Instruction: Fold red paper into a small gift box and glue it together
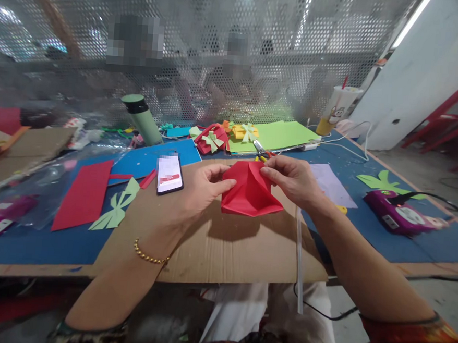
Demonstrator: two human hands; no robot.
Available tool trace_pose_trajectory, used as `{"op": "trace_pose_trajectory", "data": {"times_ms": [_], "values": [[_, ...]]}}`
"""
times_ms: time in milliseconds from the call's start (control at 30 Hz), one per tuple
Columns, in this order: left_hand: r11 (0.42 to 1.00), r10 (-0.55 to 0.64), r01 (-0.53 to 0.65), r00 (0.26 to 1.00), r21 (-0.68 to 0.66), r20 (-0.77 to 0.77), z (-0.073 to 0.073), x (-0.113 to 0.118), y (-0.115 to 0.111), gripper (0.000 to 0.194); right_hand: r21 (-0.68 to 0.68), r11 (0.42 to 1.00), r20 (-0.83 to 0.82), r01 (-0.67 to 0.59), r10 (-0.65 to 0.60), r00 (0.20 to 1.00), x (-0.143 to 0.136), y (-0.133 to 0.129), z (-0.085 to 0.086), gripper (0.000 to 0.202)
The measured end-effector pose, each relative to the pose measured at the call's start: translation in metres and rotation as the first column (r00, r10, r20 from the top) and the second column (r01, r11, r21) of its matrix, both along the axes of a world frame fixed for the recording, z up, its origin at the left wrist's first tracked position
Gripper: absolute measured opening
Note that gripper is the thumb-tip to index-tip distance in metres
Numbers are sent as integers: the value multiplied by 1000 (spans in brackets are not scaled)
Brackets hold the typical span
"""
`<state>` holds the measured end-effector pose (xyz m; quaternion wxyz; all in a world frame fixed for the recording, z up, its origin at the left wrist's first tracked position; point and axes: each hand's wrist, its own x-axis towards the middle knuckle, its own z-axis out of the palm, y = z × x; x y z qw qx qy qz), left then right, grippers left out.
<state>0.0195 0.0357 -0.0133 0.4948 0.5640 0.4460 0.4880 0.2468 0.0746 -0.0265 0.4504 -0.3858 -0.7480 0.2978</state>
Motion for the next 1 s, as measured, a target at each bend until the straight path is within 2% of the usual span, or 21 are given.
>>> {"op": "trace_pose_trajectory", "data": {"times_ms": [167,367,567,700,867,1000], "values": [[1000,10,-10,1000,4,-2,1,1,0,37,14,1000,15,1,-1,1000,-1,1,-1,35],[1000,8,-7,1000,30,-23,0,3,-4,40,23,993,63,-113,111,992,-8,-4,0,36],[996,-77,80,994,25,-80,-3,4,-5,46,8,985,102,-174,172,980,-12,-12,0,46],[995,-24,34,993,90,-115,-2,3,-4,42,-67,980,-26,-188,187,982,-12,-15,2,59],[966,93,-48,981,254,-171,1,2,-5,24,-220,942,-280,-254,188,941,-13,-18,5,56],[965,121,-71,975,253,-187,5,1,-5,23,-198,943,-302,-268,201,932,-14,-18,6,57]]}}
